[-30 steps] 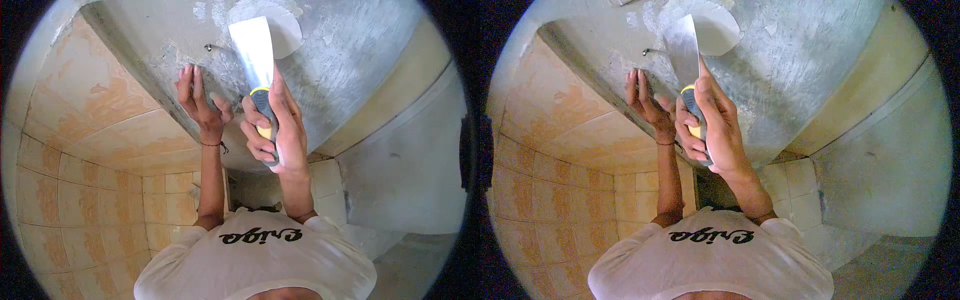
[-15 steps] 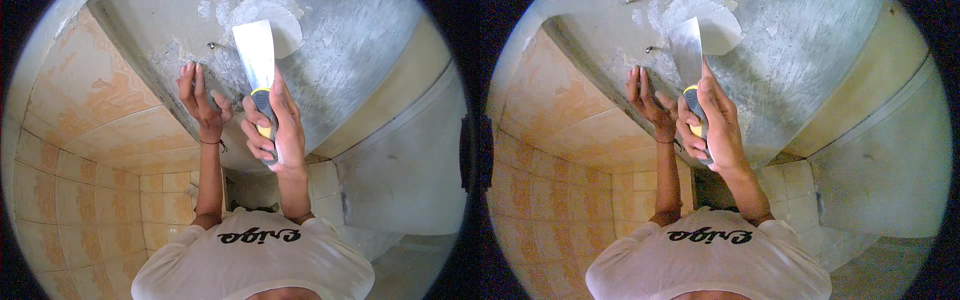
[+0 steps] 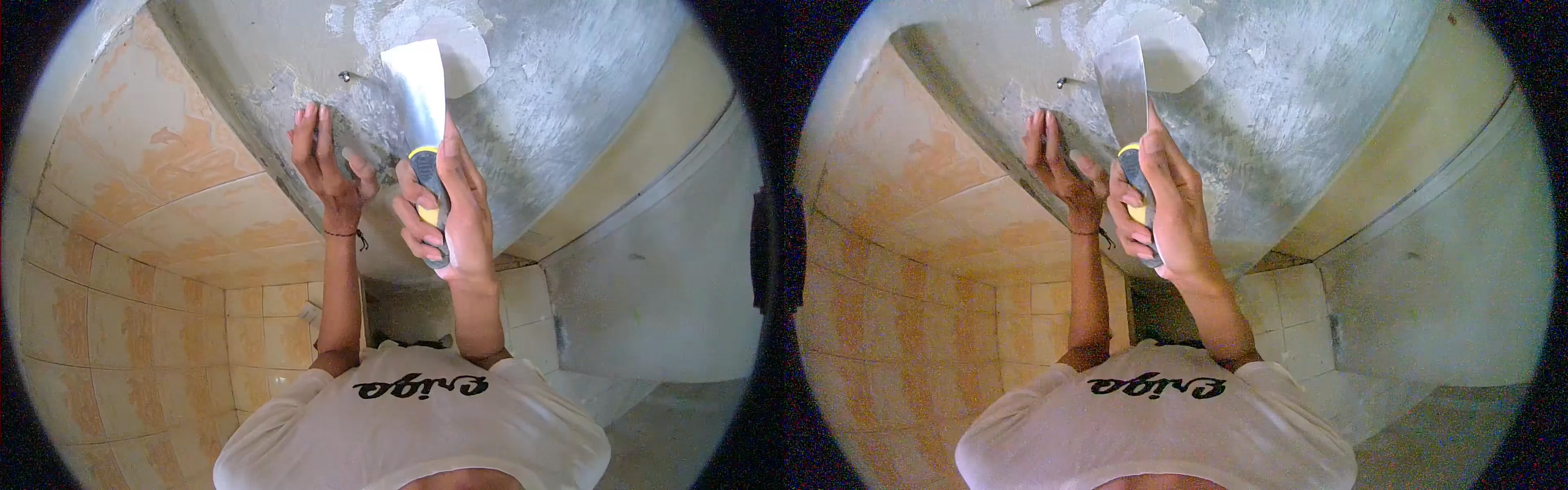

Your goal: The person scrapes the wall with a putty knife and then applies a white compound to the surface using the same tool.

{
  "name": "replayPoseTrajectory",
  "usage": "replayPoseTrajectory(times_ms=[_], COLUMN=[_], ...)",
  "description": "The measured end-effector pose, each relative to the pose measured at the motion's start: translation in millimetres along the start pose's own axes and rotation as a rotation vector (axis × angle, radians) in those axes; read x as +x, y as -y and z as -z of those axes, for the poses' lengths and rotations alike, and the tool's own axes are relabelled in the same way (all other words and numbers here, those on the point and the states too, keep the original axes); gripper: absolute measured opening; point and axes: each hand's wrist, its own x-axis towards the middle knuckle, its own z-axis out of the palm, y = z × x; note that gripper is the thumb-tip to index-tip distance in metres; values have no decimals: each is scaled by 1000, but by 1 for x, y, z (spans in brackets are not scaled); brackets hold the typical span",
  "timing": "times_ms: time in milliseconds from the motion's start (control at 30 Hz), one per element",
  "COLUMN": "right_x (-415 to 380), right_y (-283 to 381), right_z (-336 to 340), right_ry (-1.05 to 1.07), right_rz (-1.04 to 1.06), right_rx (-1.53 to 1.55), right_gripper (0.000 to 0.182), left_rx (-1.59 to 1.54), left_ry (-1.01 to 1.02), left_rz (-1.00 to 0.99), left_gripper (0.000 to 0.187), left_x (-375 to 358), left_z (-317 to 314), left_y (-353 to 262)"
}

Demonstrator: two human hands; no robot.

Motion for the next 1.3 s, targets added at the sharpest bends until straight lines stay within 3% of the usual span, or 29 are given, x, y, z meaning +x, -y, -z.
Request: replayPoseTrajectory(times_ms=[1300], right_x=[3], right_y=[-9], right_z=[8], right_ry=[81], right_rz=[0], right_rx=[103], right_gripper=[51], left_rx=[26], left_ry=[5], left_rz=[6], left_gripper=[53], left_x=[3], left_z=[3], left_y=[-4])
